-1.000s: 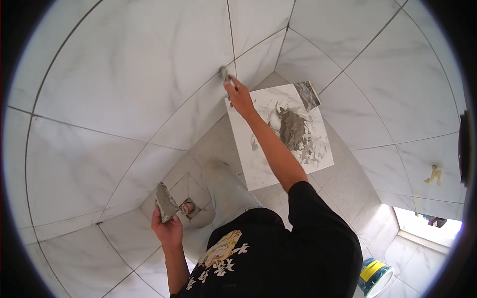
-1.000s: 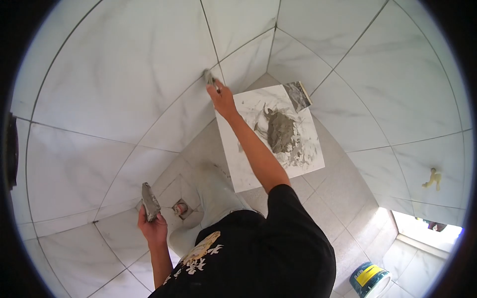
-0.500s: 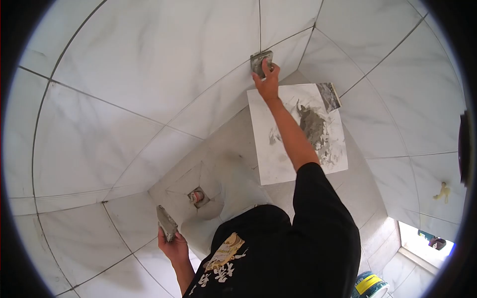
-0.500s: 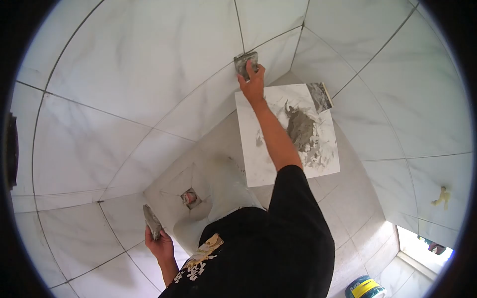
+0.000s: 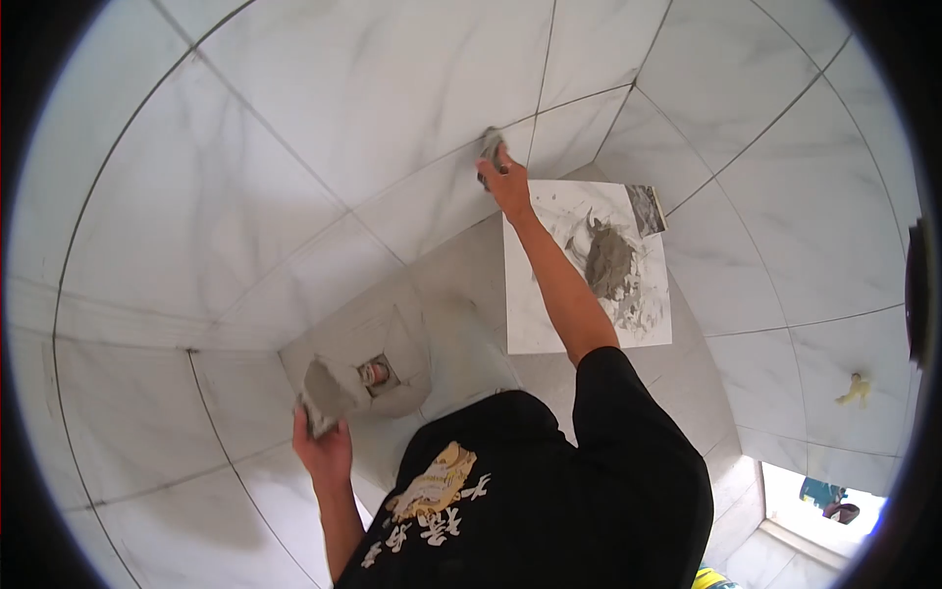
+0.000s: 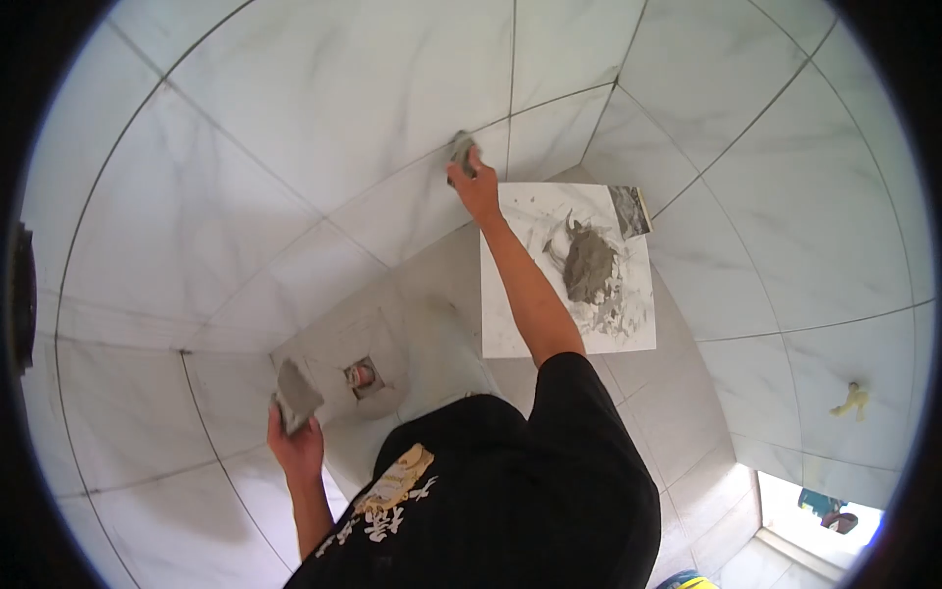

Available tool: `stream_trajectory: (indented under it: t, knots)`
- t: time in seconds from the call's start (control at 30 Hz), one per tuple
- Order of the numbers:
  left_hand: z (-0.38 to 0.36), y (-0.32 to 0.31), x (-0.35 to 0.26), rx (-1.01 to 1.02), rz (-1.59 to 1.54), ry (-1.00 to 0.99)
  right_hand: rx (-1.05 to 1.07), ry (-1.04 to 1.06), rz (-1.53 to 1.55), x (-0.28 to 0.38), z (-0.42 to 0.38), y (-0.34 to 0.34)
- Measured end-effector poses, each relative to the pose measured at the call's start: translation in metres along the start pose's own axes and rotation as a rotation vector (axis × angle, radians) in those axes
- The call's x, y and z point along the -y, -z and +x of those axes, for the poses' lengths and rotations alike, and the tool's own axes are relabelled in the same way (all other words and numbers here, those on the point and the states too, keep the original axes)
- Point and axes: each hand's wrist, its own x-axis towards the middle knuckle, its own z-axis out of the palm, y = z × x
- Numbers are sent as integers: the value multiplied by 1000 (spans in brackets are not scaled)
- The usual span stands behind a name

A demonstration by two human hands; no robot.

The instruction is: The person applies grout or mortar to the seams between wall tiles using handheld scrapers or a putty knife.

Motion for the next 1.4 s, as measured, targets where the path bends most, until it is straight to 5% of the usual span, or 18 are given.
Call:
stream_trajectory:
  t: [0.13,0.23,0.27,0.4,0.57,0.7,0.77,0.8,0.87,0.97,1.1,1.13,1.2,1.4]
  knots:
    - [32,-61,-2,87,209,49,640,-129,21,82,-76,-4]
    - [39,-89,-14,127,464,-79,889,362,-109,148,-119,2]
    - [40,-97,-19,146,525,-92,922,633,-235,169,-129,5]
    - [40,-105,-26,144,628,-87,1063,629,-496,248,-173,8]
    - [29,-124,-28,211,754,-159,1005,1043,-806,263,-194,-13]
    - [36,-129,-28,209,859,-365,987,998,-898,230,-184,1]
    - [41,-122,-45,199,633,-445,1100,559,-459,181,-163,17]
    - [44,-117,-44,164,621,-418,1043,537,-479,149,-154,24]
    - [54,-102,-30,137,559,-301,774,-381,601,85,-131,39]
    - [66,-21,-17,68,474,-37,436,-275,728,50,-95,52]
    - [58,75,-1,-245,229,42,-41,259,117,-16,-11,46]
    - [51,105,-1,-245,226,68,-49,248,122,-19,0,46]
    - [31,146,3,-283,173,97,-296,495,-335,-17,19,44]
    - [-16,199,15,-398,50,123,-178,400,-531,-56,18,28]
